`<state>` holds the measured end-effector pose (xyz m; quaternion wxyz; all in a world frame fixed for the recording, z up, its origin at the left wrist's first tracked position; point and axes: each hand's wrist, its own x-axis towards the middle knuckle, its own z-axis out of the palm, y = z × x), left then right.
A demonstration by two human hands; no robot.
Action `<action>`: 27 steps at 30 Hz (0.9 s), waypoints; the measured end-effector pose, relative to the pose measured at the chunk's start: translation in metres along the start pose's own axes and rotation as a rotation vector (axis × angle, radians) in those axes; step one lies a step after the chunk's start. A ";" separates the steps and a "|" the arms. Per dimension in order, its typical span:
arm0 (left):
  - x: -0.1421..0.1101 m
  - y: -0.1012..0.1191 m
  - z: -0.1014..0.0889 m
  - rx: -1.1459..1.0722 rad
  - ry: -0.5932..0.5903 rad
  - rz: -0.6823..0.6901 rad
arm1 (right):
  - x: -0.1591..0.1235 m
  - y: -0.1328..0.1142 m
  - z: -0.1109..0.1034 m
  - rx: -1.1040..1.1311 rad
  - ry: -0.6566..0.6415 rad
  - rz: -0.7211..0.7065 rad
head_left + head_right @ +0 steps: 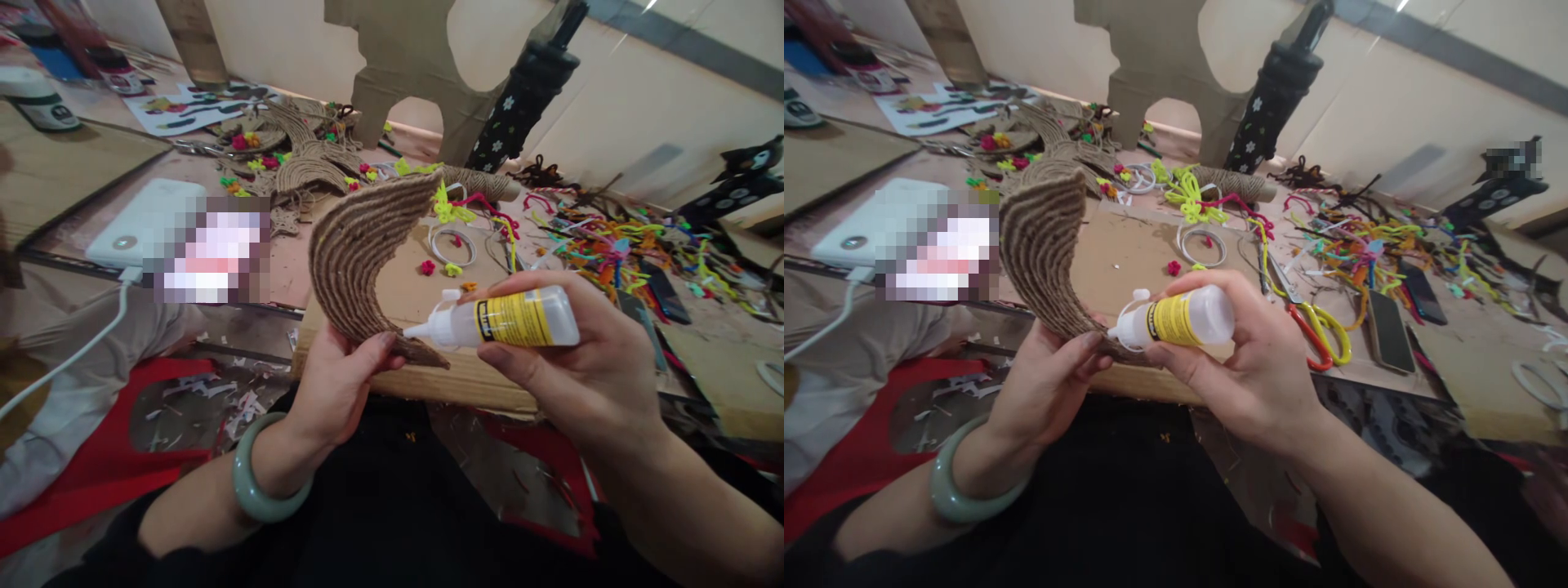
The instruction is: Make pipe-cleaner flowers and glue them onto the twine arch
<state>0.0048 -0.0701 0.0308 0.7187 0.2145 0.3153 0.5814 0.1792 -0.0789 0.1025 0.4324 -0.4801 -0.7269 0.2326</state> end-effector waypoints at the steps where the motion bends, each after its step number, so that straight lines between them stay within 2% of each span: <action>1: 0.000 0.000 0.000 0.000 0.003 0.002 | 0.000 0.000 0.000 -0.005 0.001 -0.005; 27: 0.000 0.002 0.005 0.037 0.023 -0.005 | 0.000 0.001 0.002 -0.016 0.022 -0.046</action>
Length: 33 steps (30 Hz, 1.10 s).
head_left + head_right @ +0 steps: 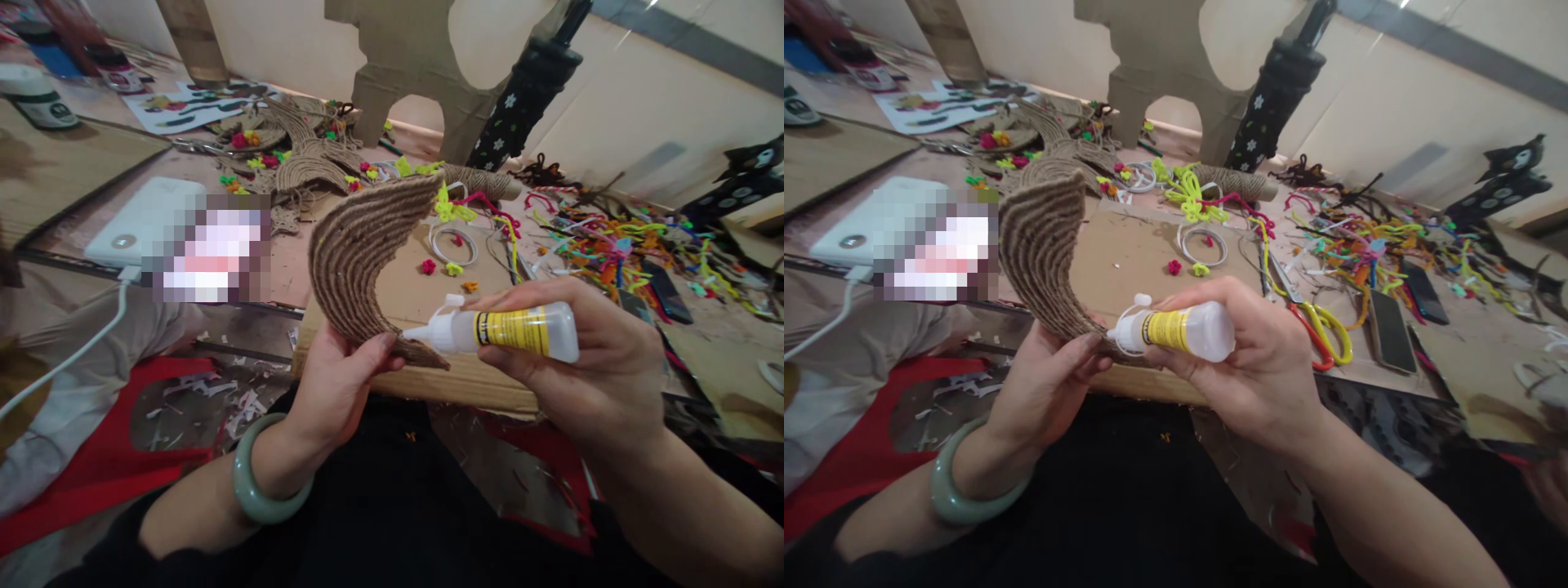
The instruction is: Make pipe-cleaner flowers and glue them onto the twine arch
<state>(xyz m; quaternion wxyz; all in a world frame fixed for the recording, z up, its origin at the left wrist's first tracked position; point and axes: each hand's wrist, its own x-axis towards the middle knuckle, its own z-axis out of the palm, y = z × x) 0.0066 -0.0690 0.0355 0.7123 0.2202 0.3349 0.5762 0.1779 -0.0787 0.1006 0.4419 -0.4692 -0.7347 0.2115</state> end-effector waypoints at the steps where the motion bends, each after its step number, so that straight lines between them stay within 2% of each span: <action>1: 0.000 0.000 0.000 0.001 0.002 0.000 | 0.000 0.000 0.000 0.005 -0.005 -0.002; 6: -0.001 -0.001 -0.003 -0.004 0.010 0.013 | 0.002 0.003 -0.003 0.013 0.001 0.045; 13: -0.002 -0.002 -0.006 0.000 0.022 -0.005 | -0.003 0.010 -0.001 0.285 0.026 0.153; 23: -0.001 -0.004 -0.005 -0.001 0.018 0.016 | -0.004 0.008 -0.001 0.108 -0.016 0.045; 29: -0.001 -0.004 -0.002 0.004 0.000 -0.001 | -0.008 0.011 -0.001 0.140 -0.004 0.035; 33: -0.001 -0.004 -0.002 0.005 0.014 0.002 | -0.009 0.012 0.000 0.143 -0.041 -0.015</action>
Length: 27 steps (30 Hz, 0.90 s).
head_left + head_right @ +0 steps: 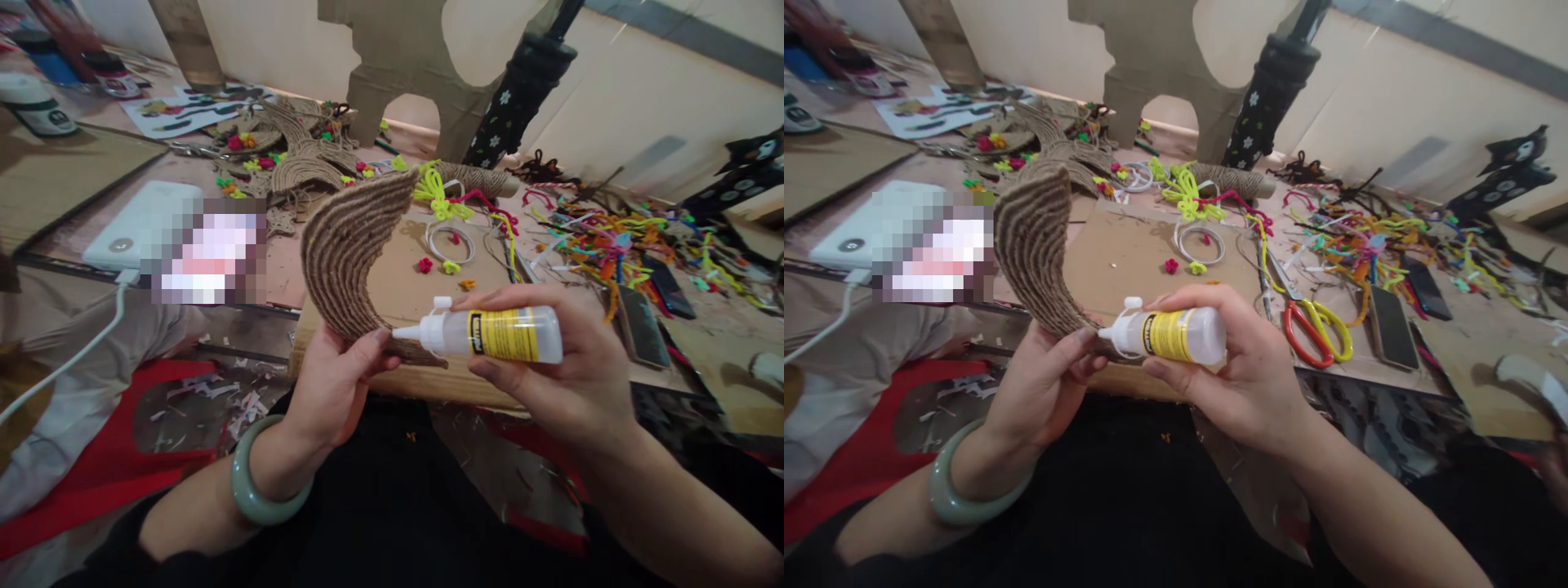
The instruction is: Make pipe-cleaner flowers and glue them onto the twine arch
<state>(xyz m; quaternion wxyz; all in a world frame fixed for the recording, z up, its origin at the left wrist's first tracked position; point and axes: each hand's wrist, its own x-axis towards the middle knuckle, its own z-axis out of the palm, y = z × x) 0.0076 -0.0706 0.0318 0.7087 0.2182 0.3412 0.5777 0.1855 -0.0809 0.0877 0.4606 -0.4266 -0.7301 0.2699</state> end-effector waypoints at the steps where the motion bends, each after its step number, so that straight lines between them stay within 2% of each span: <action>1: 0.000 0.000 0.000 -0.001 0.003 0.002 | -0.001 0.000 0.000 -0.006 -0.011 0.004; 7: 0.000 -0.001 -0.002 -0.014 -0.012 -0.013 | -0.003 0.001 -0.004 0.003 0.028 0.024; 13: 0.001 -0.002 -0.001 0.006 -0.009 0.001 | -0.004 0.003 -0.004 0.043 0.003 0.029; 22: 0.003 -0.001 0.001 -0.022 0.031 0.009 | -0.012 0.010 -0.006 0.314 0.173 0.120; 27: 0.003 0.000 0.001 -0.052 0.049 -0.011 | -0.013 0.020 -0.001 0.518 0.337 0.153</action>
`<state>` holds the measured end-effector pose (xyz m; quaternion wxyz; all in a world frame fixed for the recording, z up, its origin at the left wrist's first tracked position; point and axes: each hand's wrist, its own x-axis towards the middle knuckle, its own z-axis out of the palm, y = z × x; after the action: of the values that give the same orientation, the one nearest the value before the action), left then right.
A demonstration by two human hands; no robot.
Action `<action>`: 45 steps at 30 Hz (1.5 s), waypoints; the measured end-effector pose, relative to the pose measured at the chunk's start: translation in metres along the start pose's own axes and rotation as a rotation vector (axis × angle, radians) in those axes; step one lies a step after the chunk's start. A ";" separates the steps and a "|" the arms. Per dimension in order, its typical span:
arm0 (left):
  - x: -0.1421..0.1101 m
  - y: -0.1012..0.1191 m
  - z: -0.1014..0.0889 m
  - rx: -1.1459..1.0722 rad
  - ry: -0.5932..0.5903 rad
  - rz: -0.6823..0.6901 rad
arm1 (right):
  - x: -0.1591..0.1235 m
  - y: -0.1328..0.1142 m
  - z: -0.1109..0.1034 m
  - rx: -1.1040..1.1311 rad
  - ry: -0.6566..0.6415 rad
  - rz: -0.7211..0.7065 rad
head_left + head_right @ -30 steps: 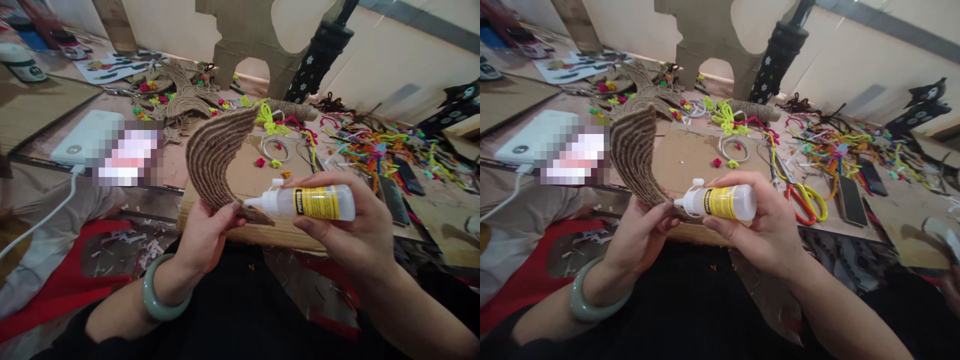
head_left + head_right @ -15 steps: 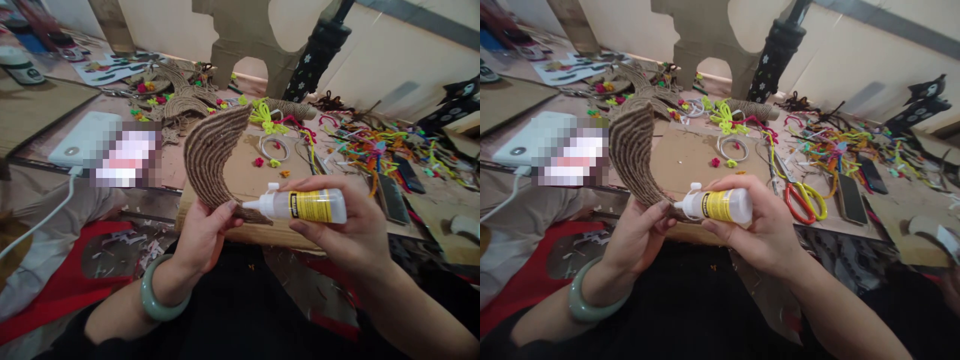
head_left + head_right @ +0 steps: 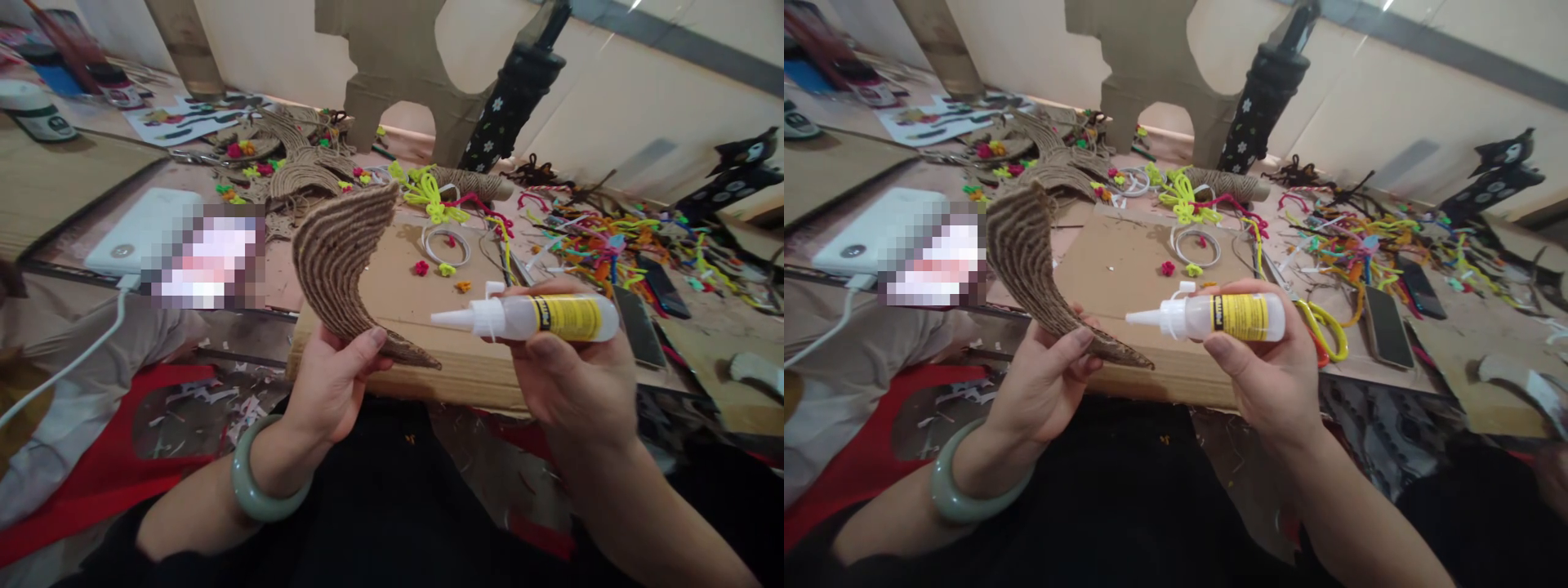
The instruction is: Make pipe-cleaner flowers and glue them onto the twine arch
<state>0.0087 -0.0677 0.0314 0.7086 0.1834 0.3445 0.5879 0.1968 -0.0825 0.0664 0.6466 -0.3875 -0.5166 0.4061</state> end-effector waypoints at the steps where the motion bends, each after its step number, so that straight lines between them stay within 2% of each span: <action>1: 0.000 0.000 0.000 0.001 0.005 -0.001 | 0.000 0.003 0.000 0.033 0.023 0.012; 3: 0.001 0.001 -0.001 0.011 0.011 0.004 | -0.001 0.009 0.000 0.084 0.069 0.022; 8: 0.004 0.002 -0.002 0.046 0.023 -0.005 | 0.001 0.028 -0.006 0.185 0.275 0.012; 14: 0.012 0.008 -0.007 -0.018 0.062 -0.003 | 0.005 0.040 -0.014 0.232 0.391 0.207; 17: 0.017 0.014 -0.009 -0.011 0.097 0.002 | 0.006 0.042 -0.020 0.203 0.419 0.226; 23: 0.023 0.019 -0.015 0.031 0.099 0.022 | 0.020 0.055 -0.022 0.079 0.354 0.277; 27: 0.024 0.018 -0.019 0.059 0.133 0.037 | 0.039 0.065 -0.009 -0.088 0.140 0.305; 30: 0.025 0.018 -0.022 0.049 0.162 0.028 | 0.056 0.076 0.004 -0.230 -0.016 0.242; 32: 0.025 0.018 -0.023 0.047 0.161 0.027 | 0.067 0.085 0.013 -0.369 -0.089 0.174; 35: 0.025 0.018 -0.024 0.057 0.168 0.034 | 0.078 0.096 0.024 -0.737 -0.165 0.079; 38: 0.024 0.017 -0.026 0.078 0.171 0.049 | 0.082 0.099 0.029 -1.063 -0.245 0.096; 41: 0.023 0.017 -0.026 0.090 0.161 0.064 | 0.081 0.097 0.027 -1.184 -0.299 0.119; 45: 0.023 0.015 -0.023 0.094 0.152 0.070 | 0.078 0.096 0.024 -1.216 -0.305 0.112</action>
<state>-0.0165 -0.0454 0.0190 0.6499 0.1832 0.4179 0.6078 0.1715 0.0274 0.0099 0.2073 -0.6501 -0.7205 0.1237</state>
